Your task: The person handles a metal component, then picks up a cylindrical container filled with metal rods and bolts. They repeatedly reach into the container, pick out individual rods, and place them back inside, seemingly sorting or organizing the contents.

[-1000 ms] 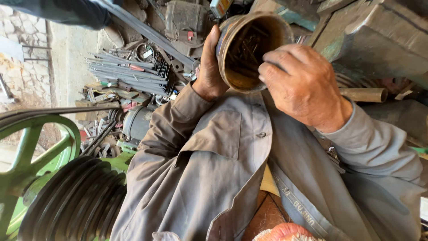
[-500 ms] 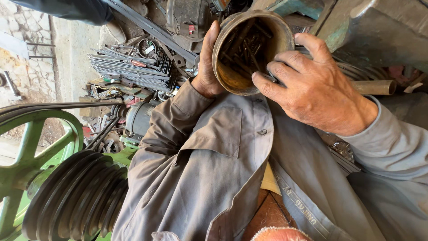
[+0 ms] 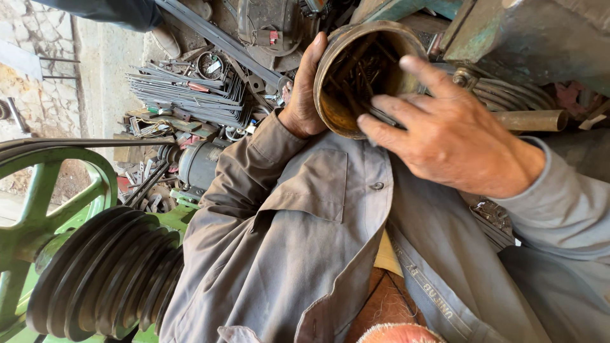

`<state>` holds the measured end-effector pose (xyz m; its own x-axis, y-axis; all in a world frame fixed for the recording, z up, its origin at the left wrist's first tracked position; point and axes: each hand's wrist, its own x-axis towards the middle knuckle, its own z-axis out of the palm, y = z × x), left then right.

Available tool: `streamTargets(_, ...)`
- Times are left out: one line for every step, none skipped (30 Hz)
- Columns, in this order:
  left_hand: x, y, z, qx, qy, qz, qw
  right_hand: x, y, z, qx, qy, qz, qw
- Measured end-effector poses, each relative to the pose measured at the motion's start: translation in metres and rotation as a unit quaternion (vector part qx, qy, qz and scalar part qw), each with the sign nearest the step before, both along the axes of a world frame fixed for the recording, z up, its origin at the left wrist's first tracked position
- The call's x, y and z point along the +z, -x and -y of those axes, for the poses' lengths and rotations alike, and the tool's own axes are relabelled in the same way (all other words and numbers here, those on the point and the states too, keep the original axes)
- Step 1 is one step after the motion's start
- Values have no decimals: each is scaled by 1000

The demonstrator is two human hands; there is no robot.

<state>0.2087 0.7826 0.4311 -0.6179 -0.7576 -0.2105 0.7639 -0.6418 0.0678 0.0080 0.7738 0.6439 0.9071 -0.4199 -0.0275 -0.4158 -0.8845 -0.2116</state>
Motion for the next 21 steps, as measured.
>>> streamTargets(-1, 1, 0, -9, 4, -14, 1000, -2, -2, -1, 0, -4, 0, 1000)
streamTargets(-1, 2, -1, -5, 0, -7, 1000, -5, -4, -1, 0, -8, 11, 1000)
streamTargets(-2, 3, -2, 0, -5, 0, 1000, -7, -6, -2, 0, -14, 23, 1000)
streamTargets(-2, 4, -2, 4, -10, 8, 1000, -9, -7, -1, 1, -20, 35, 999)
streamTargets(-3, 4, -3, 5, -5, 9, 1000, -10, -7, -1, -1, -28, 41, 999)
streamTargets(-3, 5, -3, 6, 0, 11, 1000, -11, -6, 0, -4, -37, 47, 998)
streamTargets(-3, 5, -3, 7, 5, 13, 1000, -11, -5, 1, -6, -45, 53, 998)
streamTargets(-3, 5, -3, 4, 6, 10, 1000, -11, -3, 2, -5, -53, 59, 997)
streamTargets(-2, 4, -3, 1, 7, 7, 1000, -10, -1, 5, -3, -60, 65, 996)
streamTargets(-2, 5, -3, -1, 9, 4, 1000, -10, 1, 7, -1, -67, 71, 995)
streamTargets(-1, 5, -2, 1, 10, 11, 1000, -10, 3, 9, 0, -96, 77, 992)
streamTargets(0, 5, -1, 2, 11, 18, 1000, -10, 6, 12, 1, -122, 81, 989)
streamTargets(1, 6, 1, 3, 16, 25, 1000, -11, 8, 16, 1, -146, 86, 985)
streamTargets(2, 7, 2, 4, 12, 25, 1000, -11, 9, 19, -1, -154, 90, 984)
streamTargets(3, 7, 4, 5, 7, 25, 1000, -12, 11, 22, -2, -162, 94, 982)
streamTargets(4, 8, 5, 7, 1, 26, 1000, -12, 12, 24, -3, -172, 98, 980)
streamTargets(5, 9, 6, 7, 0, 20, 1000, -13, 13, 26, -6, -171, 105, 980)
streamTargets(6, 9, 7, 8, 0, 15, 1000, -13, 13, 28, -8, -168, 112, 979)
streamTargets(6, 8, 7, 9, 0, 9, 1000, -14, 13, 29, -10, -166, 119, 979)
streamTargets(6, 8, 8, 6, 9, 0, 1000, -14, 13, 31, -14, -166, 121, 979)
streamTargets(7, 7, 8, 3, 20, -8, 1000, -13, 13, 32, -18, -165, 124, 978)
